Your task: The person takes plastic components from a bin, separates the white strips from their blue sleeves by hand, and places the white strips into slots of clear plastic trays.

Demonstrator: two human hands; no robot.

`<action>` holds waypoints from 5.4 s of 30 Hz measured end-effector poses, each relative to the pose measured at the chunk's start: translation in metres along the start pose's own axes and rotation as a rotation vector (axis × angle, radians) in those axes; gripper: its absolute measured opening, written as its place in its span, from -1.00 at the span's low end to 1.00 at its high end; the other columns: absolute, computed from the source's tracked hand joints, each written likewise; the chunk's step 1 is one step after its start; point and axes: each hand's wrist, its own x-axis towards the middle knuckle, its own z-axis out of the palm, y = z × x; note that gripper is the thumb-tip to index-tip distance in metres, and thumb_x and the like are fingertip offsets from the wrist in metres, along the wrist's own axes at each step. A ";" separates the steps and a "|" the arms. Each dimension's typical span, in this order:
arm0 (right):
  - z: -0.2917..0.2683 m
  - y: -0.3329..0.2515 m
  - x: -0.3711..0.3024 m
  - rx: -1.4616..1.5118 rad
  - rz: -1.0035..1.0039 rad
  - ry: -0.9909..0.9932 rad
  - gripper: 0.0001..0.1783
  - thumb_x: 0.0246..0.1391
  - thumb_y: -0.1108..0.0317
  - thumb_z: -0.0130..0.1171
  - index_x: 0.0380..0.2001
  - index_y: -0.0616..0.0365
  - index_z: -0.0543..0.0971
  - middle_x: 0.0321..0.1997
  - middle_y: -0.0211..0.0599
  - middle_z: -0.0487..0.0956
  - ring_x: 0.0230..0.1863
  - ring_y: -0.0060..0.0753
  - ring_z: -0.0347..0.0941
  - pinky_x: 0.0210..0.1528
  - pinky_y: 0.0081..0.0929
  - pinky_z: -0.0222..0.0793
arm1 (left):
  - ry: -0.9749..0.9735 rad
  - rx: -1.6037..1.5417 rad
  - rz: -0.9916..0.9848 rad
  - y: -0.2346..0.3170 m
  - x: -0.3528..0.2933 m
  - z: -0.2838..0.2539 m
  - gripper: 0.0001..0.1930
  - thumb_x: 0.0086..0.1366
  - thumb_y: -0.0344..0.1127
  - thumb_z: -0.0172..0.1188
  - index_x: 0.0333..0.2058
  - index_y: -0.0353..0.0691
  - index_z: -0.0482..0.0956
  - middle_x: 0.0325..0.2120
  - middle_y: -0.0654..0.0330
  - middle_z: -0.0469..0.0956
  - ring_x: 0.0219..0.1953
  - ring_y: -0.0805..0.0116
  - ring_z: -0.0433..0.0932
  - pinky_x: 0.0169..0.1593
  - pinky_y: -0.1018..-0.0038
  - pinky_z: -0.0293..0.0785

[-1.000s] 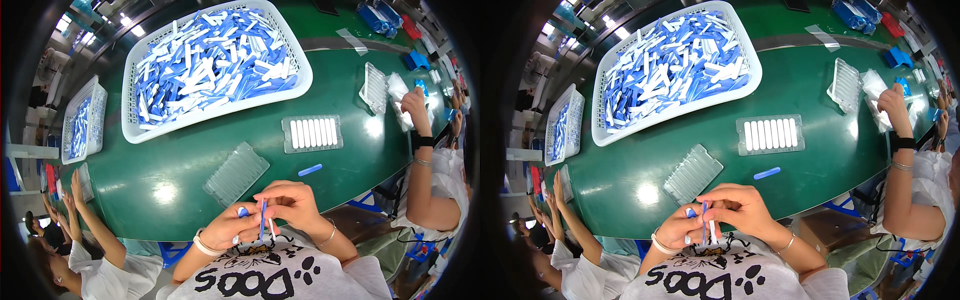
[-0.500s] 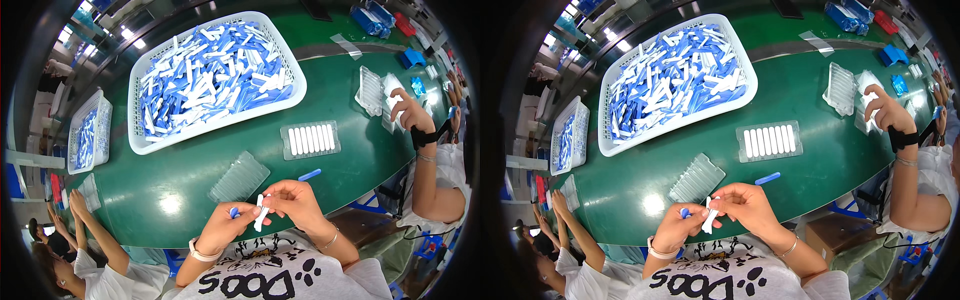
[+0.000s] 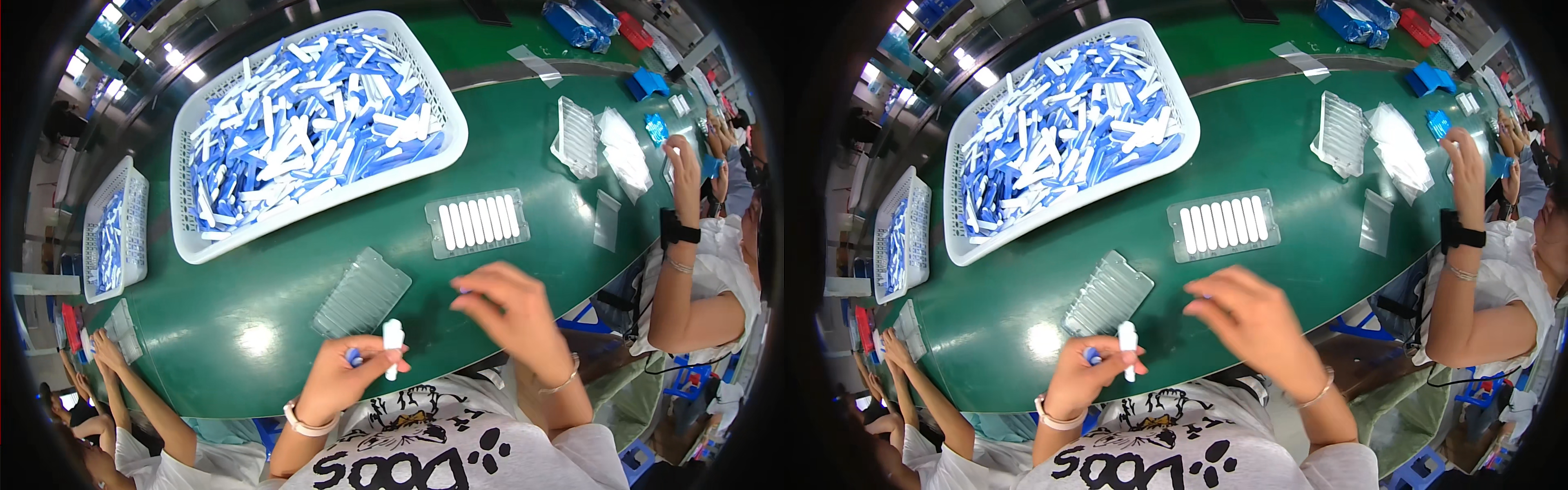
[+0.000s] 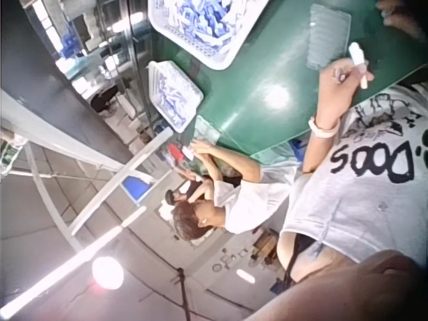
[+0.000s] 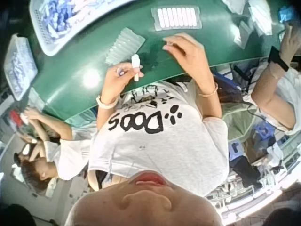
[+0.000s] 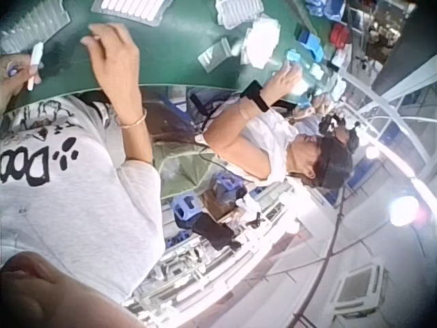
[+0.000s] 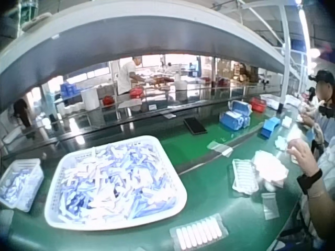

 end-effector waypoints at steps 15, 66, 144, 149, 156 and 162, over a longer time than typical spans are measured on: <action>-0.016 0.031 -0.073 -0.591 -0.324 -0.166 -0.54 -0.13 0.03 0.29 -0.16 0.00 0.60 0.06 -0.45 0.49 -0.08 -0.38 0.35 -0.14 -0.42 0.27 | 0.399 0.244 0.104 -0.015 -0.010 -0.038 -0.83 0.24 -0.41 0.18 -0.29 -0.44 0.61 -0.51 0.18 0.63 -0.55 0.66 0.37 -0.46 0.69 0.24; 0.034 -0.041 0.006 0.279 0.034 -0.354 -0.80 -0.12 0.49 0.36 -0.33 0.15 0.66 -0.35 -0.35 0.61 -0.49 -0.63 0.36 -0.52 -0.65 0.25 | 0.408 -0.343 0.380 -0.046 -0.021 0.001 -0.88 0.10 -0.42 0.37 -0.45 -0.32 0.61 -0.75 0.51 0.32 -0.66 0.78 0.07 -0.57 0.67 -0.10; 0.069 -0.039 -0.005 0.306 -0.415 -0.122 -0.74 -0.23 0.59 0.38 -0.37 0.12 0.64 -0.28 -0.32 0.60 -0.38 -0.41 0.47 -0.40 -0.53 0.34 | 0.483 -0.236 0.360 -0.052 -0.019 0.000 -0.87 0.09 -0.42 0.39 -0.42 -0.29 0.61 -0.76 0.53 0.27 -0.68 0.79 0.09 -0.61 0.69 -0.06; 0.048 -0.037 -0.007 -0.047 -0.901 -0.050 -0.71 -0.23 0.42 0.40 -0.32 -0.01 0.64 -0.17 -0.55 0.57 -0.25 -0.55 0.41 -0.34 -0.52 0.17 | 0.518 -0.385 0.444 -0.045 -0.021 -0.002 -0.90 0.10 -0.48 0.36 -0.43 -0.31 0.59 -0.64 0.39 0.49 -0.63 0.77 0.26 -0.56 0.74 0.10; 0.046 -0.036 -0.005 -0.153 -0.904 -0.104 -0.77 -0.16 0.39 0.35 -0.34 0.01 0.61 -0.19 -0.49 0.61 -0.20 -0.53 0.45 -0.29 -0.54 0.14 | 0.480 -0.441 0.435 -0.048 -0.020 -0.010 -0.90 0.13 -0.47 0.33 -0.46 -0.33 0.57 -0.50 0.18 0.64 -0.58 0.76 0.37 -0.55 0.74 0.16; 0.048 -0.038 0.034 0.001 -0.231 -0.329 -0.82 0.00 0.59 0.16 -0.28 0.17 0.58 -0.40 -0.24 0.52 -0.41 -0.24 0.45 -0.33 -0.42 0.36 | 0.434 -0.333 0.304 -0.052 -0.022 -0.007 -0.89 0.12 -0.54 0.29 -0.47 -0.36 0.50 -0.55 0.15 0.56 -0.38 0.37 0.63 -0.31 0.55 0.54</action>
